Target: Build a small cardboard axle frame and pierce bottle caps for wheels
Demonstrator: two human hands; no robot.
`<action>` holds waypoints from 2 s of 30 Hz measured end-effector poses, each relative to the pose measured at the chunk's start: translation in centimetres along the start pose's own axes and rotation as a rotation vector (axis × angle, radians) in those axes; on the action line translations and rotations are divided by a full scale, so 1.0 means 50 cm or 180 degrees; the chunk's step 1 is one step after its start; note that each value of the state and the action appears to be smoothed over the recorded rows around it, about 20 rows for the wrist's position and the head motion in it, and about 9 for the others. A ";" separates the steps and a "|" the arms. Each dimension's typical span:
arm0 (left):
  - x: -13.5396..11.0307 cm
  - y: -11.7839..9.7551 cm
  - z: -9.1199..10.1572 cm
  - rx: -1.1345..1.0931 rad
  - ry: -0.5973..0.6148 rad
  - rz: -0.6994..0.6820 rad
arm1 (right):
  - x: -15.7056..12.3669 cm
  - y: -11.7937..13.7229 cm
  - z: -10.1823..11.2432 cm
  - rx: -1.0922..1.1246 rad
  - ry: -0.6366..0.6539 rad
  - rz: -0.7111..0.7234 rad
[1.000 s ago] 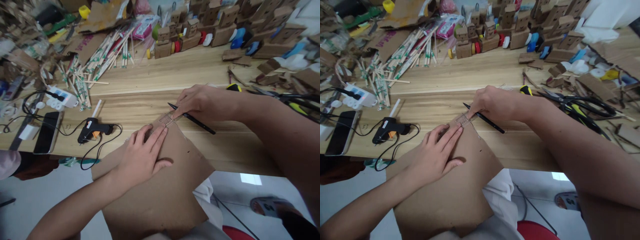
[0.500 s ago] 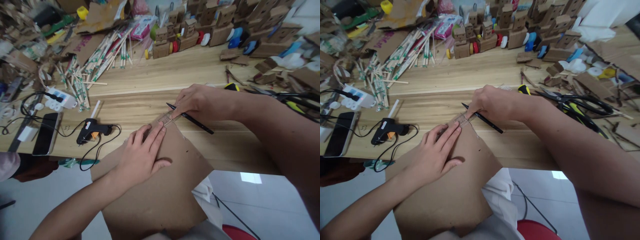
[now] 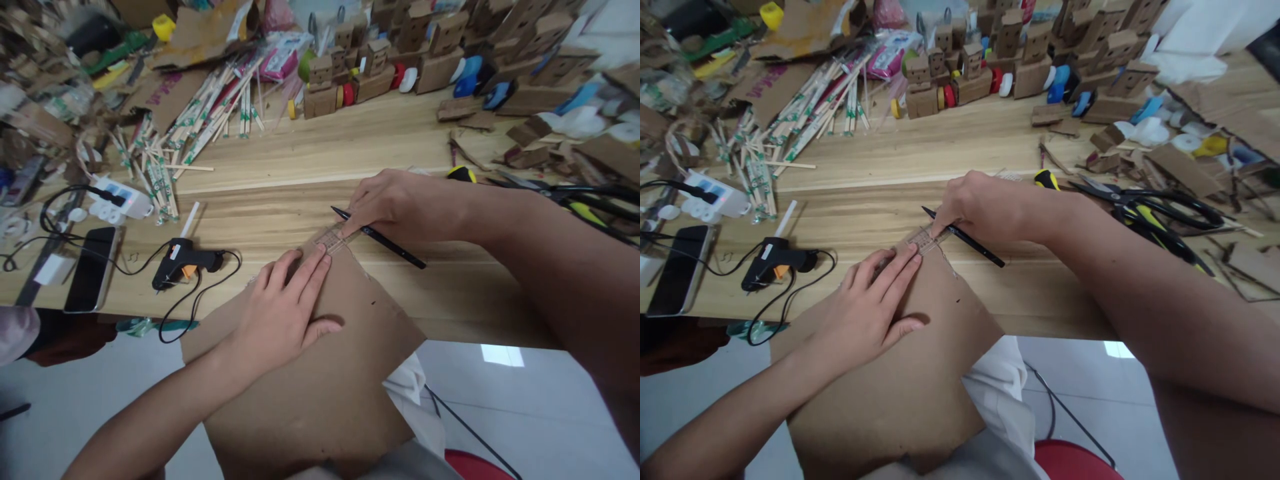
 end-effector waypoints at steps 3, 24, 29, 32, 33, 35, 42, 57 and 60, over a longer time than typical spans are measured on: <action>0.000 0.000 0.000 -0.0033 -0.0027 0.0002 | 0.000 -0.001 0.000 0.0021 0.0002 0.0003; 0.003 0.004 -0.009 -0.0445 -0.0132 -0.0202 | -0.001 0.007 0.006 -0.0004 -0.0032 -0.0064; 0.002 0.006 -0.016 -0.0569 -0.0113 -0.0197 | -0.001 0.003 0.004 0.0035 -0.0025 -0.0079; 0.001 0.006 -0.016 -0.0605 -0.0177 -0.0213 | -0.002 0.003 0.007 0.0098 -0.0117 -0.0008; 0.001 0.006 -0.016 -0.0615 -0.0199 -0.0218 | -0.002 0.005 0.009 0.0157 -0.0180 0.0026; 0.001 0.006 -0.016 -0.0637 -0.0214 -0.0210 | -0.002 0.010 0.019 0.0350 -0.0357 0.0067; 0.002 0.005 -0.017 -0.0657 -0.0210 -0.0195 | 0.002 0.012 0.035 0.1236 -0.0931 -0.0440; 0.001 0.004 -0.016 -0.0673 -0.0284 -0.0180 | 0.024 -0.023 -0.010 0.1230 -0.1113 -0.1387; 0.002 0.003 -0.016 -0.0624 -0.0275 -0.0197 | 0.025 -0.022 -0.012 0.1065 -0.1064 -0.1386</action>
Point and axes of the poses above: each hand's wrist, its own x-axis towards the middle knuckle, its own z-axis out of the back of the hand, y = z × x, the point moved 8 cm from there along x, towards the middle knuckle, and after that the axes turned 7 degrees about -z, right-handed, at the moved point
